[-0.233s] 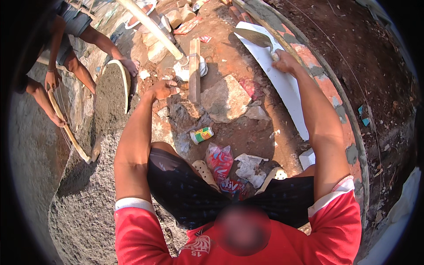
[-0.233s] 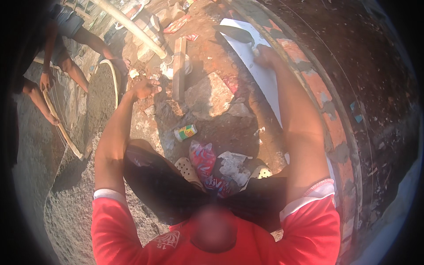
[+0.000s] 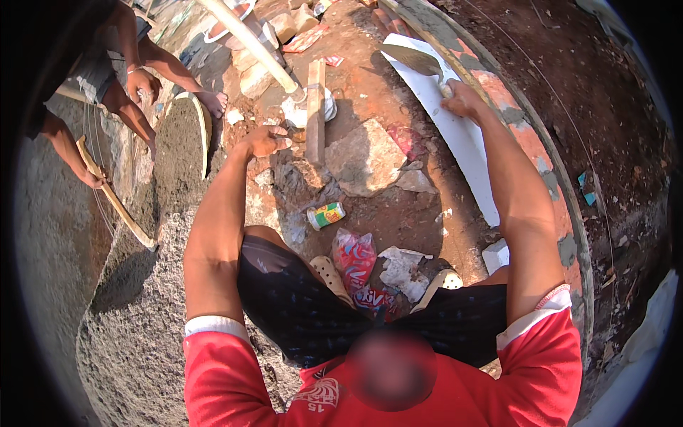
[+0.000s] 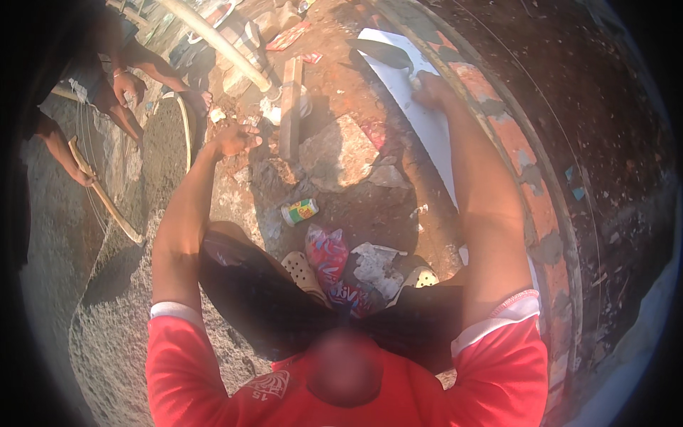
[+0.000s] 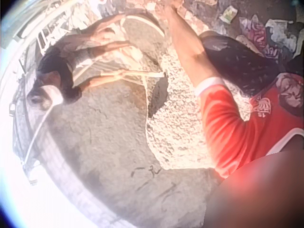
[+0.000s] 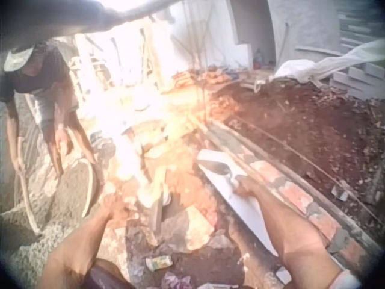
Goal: The person scoops mortar from a bucket with a trowel and applies it to a partially built brick wall. They then place a white rectangular block onto the mortar bed and tap it into position.
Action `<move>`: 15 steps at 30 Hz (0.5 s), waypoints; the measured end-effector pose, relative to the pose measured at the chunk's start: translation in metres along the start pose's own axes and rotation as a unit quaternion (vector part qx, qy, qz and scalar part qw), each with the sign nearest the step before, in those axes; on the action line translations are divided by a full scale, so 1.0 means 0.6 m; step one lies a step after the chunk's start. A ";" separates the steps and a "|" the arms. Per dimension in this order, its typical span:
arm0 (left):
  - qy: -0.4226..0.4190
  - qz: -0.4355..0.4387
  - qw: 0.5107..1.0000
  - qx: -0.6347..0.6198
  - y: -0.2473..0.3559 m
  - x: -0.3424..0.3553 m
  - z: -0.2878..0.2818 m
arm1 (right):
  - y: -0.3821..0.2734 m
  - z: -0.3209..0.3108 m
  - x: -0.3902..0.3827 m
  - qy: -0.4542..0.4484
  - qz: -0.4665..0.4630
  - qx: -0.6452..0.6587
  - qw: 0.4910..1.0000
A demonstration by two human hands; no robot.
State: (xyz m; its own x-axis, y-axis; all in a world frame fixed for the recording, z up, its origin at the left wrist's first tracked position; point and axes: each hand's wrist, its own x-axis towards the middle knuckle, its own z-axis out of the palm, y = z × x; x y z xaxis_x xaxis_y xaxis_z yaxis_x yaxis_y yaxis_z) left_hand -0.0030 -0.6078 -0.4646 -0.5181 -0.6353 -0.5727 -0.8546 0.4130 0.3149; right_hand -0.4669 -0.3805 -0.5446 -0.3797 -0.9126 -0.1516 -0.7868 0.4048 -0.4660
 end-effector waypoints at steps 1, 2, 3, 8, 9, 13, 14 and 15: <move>0.006 0.003 1.000 0.007 0.001 0.004 -0.004 | -0.001 -0.005 0.004 0.000 0.000 -0.007 1.000; 0.016 0.004 1.000 0.014 0.000 0.006 -0.004 | -0.002 -0.006 0.004 0.004 0.001 -0.010 1.000; 0.008 -0.001 1.000 0.010 -0.001 0.009 -0.006 | -0.002 -0.008 0.007 -0.004 -0.002 -0.013 1.000; 0.005 -0.006 1.000 -0.007 -0.011 0.018 -0.004 | 0.002 -0.007 0.009 -0.004 -0.010 -0.007 1.000; 0.004 0.005 1.000 -0.012 -0.014 0.018 -0.001 | 0.004 -0.003 0.009 -0.003 -0.007 -0.013 1.000; -0.003 0.027 0.999 -0.027 -0.028 0.016 0.007 | 0.012 0.006 0.010 -0.014 0.004 -0.014 1.000; -0.003 0.037 0.999 -0.035 -0.030 0.015 0.008 | 0.012 0.007 0.011 -0.018 0.005 -0.009 1.000; -0.003 0.030 0.999 -0.027 -0.032 0.015 0.009 | 0.012 0.008 0.011 -0.014 0.006 -0.001 1.000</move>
State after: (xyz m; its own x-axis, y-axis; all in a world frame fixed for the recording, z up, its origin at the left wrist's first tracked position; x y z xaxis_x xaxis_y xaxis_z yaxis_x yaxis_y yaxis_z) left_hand 0.0092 -0.6181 -0.4797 -0.5682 -0.6062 -0.5565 -0.8229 0.4138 0.3895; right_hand -0.4729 -0.3838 -0.5533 -0.3758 -0.9088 -0.1812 -0.7833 0.4160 -0.4620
